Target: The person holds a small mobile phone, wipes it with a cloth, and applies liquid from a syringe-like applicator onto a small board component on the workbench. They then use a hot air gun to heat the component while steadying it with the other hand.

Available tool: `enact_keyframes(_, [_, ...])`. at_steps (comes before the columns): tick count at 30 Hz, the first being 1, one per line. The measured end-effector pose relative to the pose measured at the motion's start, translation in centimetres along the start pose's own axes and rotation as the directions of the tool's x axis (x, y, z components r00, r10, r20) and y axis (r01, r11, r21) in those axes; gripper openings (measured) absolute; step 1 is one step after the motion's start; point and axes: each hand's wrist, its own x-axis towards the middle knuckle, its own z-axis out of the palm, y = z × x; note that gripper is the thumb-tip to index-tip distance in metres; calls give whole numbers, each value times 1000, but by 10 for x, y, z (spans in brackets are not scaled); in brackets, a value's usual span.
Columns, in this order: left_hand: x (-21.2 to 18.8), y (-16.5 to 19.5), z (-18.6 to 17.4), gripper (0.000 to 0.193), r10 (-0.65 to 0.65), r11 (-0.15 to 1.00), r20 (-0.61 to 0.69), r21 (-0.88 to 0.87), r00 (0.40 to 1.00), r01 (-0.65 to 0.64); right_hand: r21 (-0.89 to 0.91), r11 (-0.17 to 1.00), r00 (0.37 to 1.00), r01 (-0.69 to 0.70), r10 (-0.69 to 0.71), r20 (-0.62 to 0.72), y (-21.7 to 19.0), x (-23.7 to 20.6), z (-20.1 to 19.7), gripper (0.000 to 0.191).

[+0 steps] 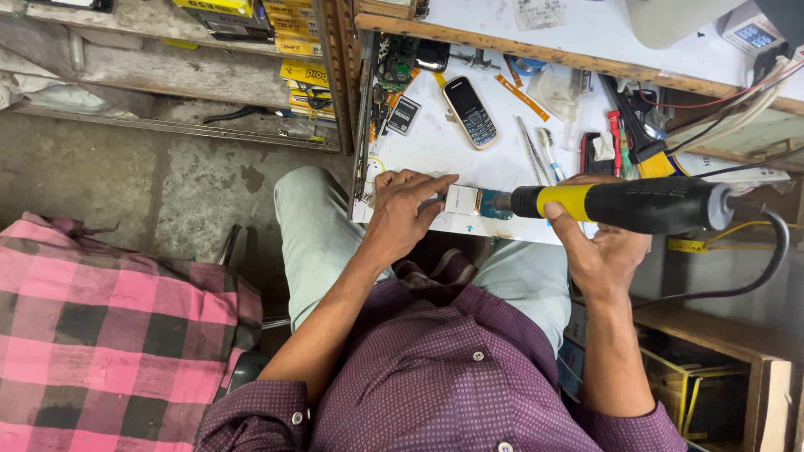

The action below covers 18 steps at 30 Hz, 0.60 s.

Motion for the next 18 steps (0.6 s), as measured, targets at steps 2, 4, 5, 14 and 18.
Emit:
enact_keyframes(2, [0,1,0,45,15,1000,-7,0,1000,-15,10,1000,1000,-17,17,-9,0,1,0,28])
enact_keyframes(4, [0,1,0,45,18,1000,-9,-2,1000,-18,1,1000,1000,-9,9,-1,0,1,1,28])
enact_keyframes(5, [0,1,-1,46,18,1000,-5,-3,1000,-18,-4,1000,1000,-4,4,1,0,1,1,27])
enact_keyframes(14, [1,2,-12,61,12,1000,97,-4,995,-11,16,1000,1000,6,-6,-19,0,-2,-1,32])
enact_keyframes(18, [2,2,-13,62,1,999,88,-52,996,4,24,999,1000,28,-28,-10,0,-4,-2,33])
